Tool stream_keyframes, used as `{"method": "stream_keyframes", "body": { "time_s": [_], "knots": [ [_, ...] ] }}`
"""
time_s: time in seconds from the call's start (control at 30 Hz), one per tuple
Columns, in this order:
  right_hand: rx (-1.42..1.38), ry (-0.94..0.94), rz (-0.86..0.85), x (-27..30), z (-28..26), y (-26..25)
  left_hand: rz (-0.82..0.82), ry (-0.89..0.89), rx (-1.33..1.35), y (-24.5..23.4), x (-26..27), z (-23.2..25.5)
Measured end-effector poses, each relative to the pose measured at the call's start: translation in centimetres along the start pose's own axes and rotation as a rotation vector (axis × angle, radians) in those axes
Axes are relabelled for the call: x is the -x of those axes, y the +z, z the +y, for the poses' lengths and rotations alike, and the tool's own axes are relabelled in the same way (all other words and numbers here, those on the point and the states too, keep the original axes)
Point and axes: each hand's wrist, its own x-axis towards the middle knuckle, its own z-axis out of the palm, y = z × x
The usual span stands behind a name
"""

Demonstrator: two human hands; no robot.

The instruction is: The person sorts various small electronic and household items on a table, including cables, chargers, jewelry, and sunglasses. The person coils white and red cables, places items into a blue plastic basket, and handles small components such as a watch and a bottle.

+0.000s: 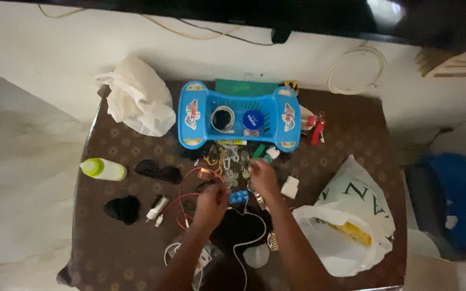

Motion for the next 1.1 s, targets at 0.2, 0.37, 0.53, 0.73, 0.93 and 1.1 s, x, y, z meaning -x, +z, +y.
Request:
{"method": "stream_keyframes", "body": {
  "time_s": [0.2, 0.37, 0.53, 0.73, 0.93, 1.1],
  "knots": [
    [-1.103, 0.338, -0.329, 6.1, -2.2, -4.0, -0.138, -0.273, 0.796, 7.2, -5.1, -0.2],
    [-1.045, 0.482, -0.217, 4.3, -4.6, -5.1, -0.037, -0.142, 0.698, 7.1, -8.8, 0.6],
    [-0.234, 0.196, -0.106, -0.6, -7.7, -7.9, -0.095, -0.032, 0.431, 4.1, -13.4, 3.7],
    [-0.402, 0.381, -0.115, -7.4, -8.0, -8.6, -0.171, 0.188, 0.137, 0.8, -18.5, 4.3],
    [-0.213, 0.021, -0.096, -11.2, -6.3, -7.9, -0.076, 0.227, 0.147, 0.8, -21.3, 4.1],
    [-0.062, -0.210, -0.083, -13.8, -7.0, -8.5, -0.088, 0.345, 0.000, 3.2, -23.7, 3.0]
  ]
}}
